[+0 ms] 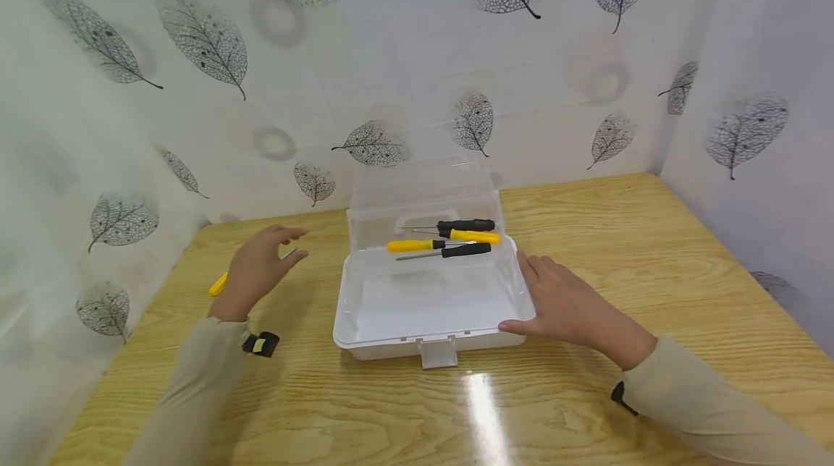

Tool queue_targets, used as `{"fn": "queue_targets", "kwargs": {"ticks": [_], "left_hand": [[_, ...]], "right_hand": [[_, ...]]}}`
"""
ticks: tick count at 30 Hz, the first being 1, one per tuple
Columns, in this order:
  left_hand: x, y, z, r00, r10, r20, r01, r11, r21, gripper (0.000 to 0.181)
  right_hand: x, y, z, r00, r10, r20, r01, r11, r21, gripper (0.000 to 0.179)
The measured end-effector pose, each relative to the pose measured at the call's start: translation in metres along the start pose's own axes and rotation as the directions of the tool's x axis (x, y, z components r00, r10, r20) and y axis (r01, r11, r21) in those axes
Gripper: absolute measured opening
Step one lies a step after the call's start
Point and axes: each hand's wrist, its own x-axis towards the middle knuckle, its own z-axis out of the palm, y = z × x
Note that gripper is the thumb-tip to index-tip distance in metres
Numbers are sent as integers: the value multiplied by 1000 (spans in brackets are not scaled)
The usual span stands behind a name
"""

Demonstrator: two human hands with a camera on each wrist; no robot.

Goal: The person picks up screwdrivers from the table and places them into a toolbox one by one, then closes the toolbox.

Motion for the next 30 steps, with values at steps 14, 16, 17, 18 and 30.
{"fn": "queue_targets", "kwargs": {"ticks": [14,16,17,18,30], "left_hand": [[-16,-49,2,983,-185,15,186,980,-66,44],[-19,-56,2,979,-204,25,205,975,-85,45],[-20,-59,2,978,-205,27,207,974,-87,45],[-21,-63,2,978,-208,29,210,973,-92,46],[-34,-97,10,958,-277,75,286,940,-185,44]], "right_hand": [[-1,-3,-1,1000,15,21,-15,1000,-12,113],[-1,-3,-1,999,19,26,-18,1000,-12,113],[-1,-3,-1,999,21,27,-20,1000,-12,113],[-1,-3,-1,999,21,27,-20,1000,-12,113],[-2,-3,-1,999,36,22,-36,999,-6,112]]}}
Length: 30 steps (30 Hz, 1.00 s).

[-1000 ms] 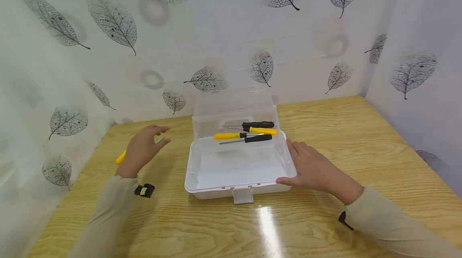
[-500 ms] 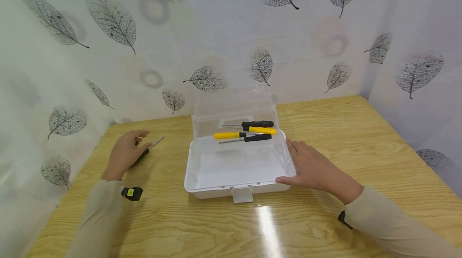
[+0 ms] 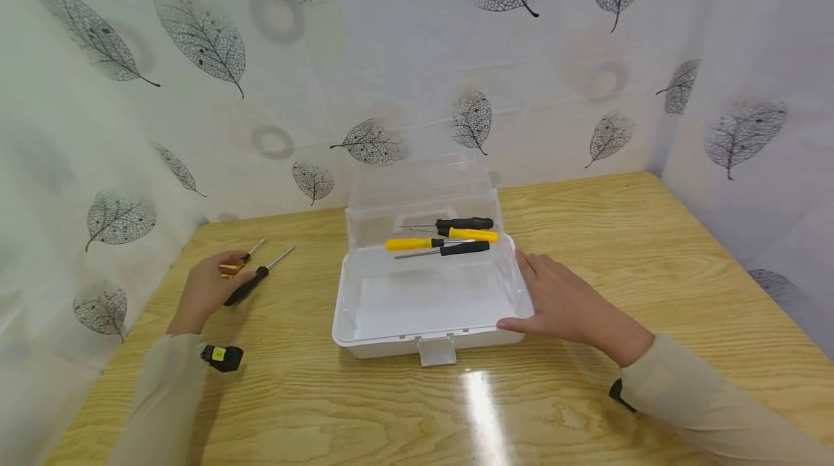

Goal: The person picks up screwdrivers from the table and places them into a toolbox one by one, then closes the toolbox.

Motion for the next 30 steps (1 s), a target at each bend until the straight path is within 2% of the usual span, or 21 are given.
{"fn": "queue_targets", "kwargs": {"ticks": [5,12,20,30], "left_hand": [[-2,-6,0,999,-38,33,37,999,16,46],[-5,-12,2,992,-103,73,104,995,-6,48],[-4,-18,4,983,-145,114,142,989,31,50],[-2,-17,7,974,-174,143,171,985,39,49]], "right_hand": [[0,0,0,1000,5,8,-6,1000,1,112],[0,1,1,1000,-1,11,1,1000,-3,113],[1,1,0,1000,-4,10,4,1000,-5,114],[1,1,0,1000,-5,11,5,1000,0,114]]}}
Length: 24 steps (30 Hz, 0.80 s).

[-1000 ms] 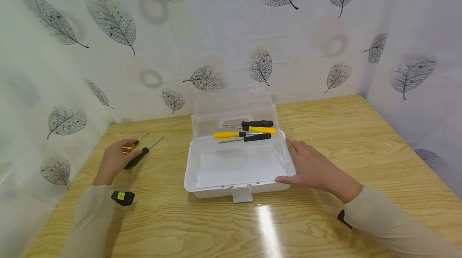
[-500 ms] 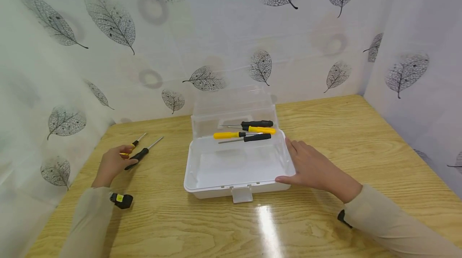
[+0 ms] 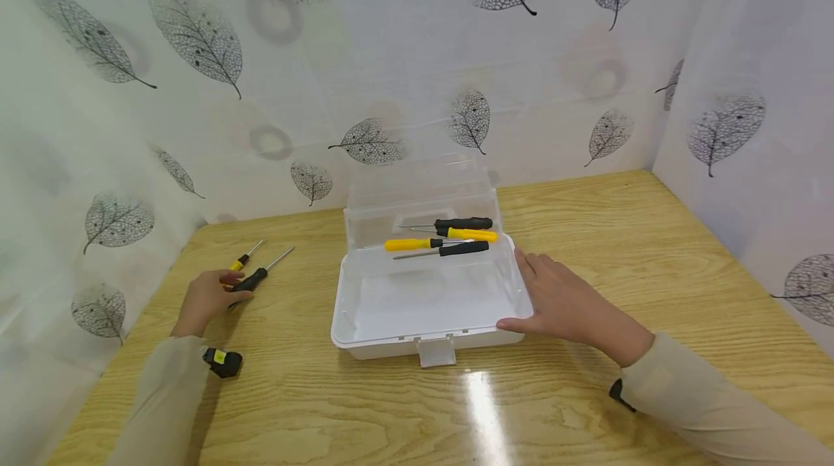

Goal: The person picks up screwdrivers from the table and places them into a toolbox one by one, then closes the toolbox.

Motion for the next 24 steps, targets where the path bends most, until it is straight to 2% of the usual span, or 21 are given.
{"fn": "queue_targets", "kwargs": {"ticks": [11,17,24], "left_hand": [[0,3,0,1000,-17,7,16,999,44,47],[2,3,-1,999,-32,13,31,996,79,45],[3,-2,2,1000,-4,-9,5,995,104,41]], "right_hand": [[0,1,1,1000,-21,-21,21,1000,-2,113],[-1,0,2,1000,7,-10,-7,1000,11,112],[-1,-1,0,1000,-11,-15,11,1000,4,113]]}}
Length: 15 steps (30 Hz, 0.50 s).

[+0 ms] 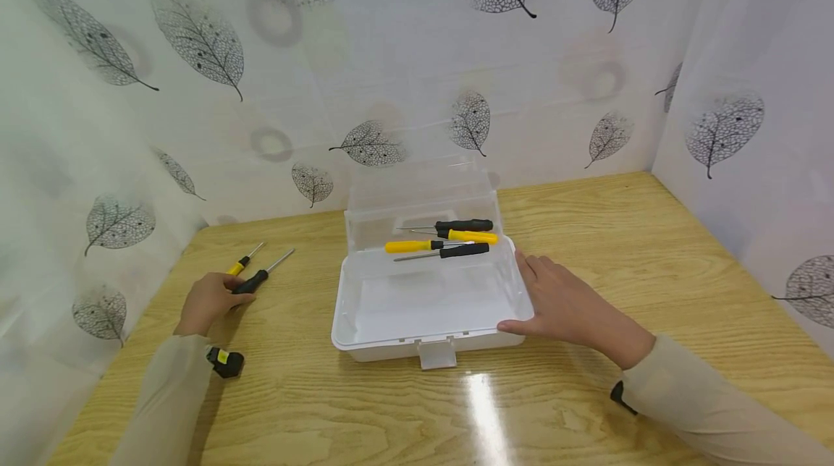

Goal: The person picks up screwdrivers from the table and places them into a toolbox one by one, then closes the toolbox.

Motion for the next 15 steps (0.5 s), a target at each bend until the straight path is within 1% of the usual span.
{"fn": "queue_targets", "kwargs": {"ticks": [3,12,15], "left_hand": [[0,-1,1,1000,-2,-6,2,1000,-11,40],[1,0,0,1000,-13,0,13,1000,-19,41],[1,-1,1,1000,-14,-4,13,999,-29,40]], "right_hand": [[0,0,0,1000,2,3,-2,1000,0,113],[0,1,1,1000,-7,-2,7,1000,-6,112],[0,1,2,1000,5,1,-5,1000,-8,112]]}}
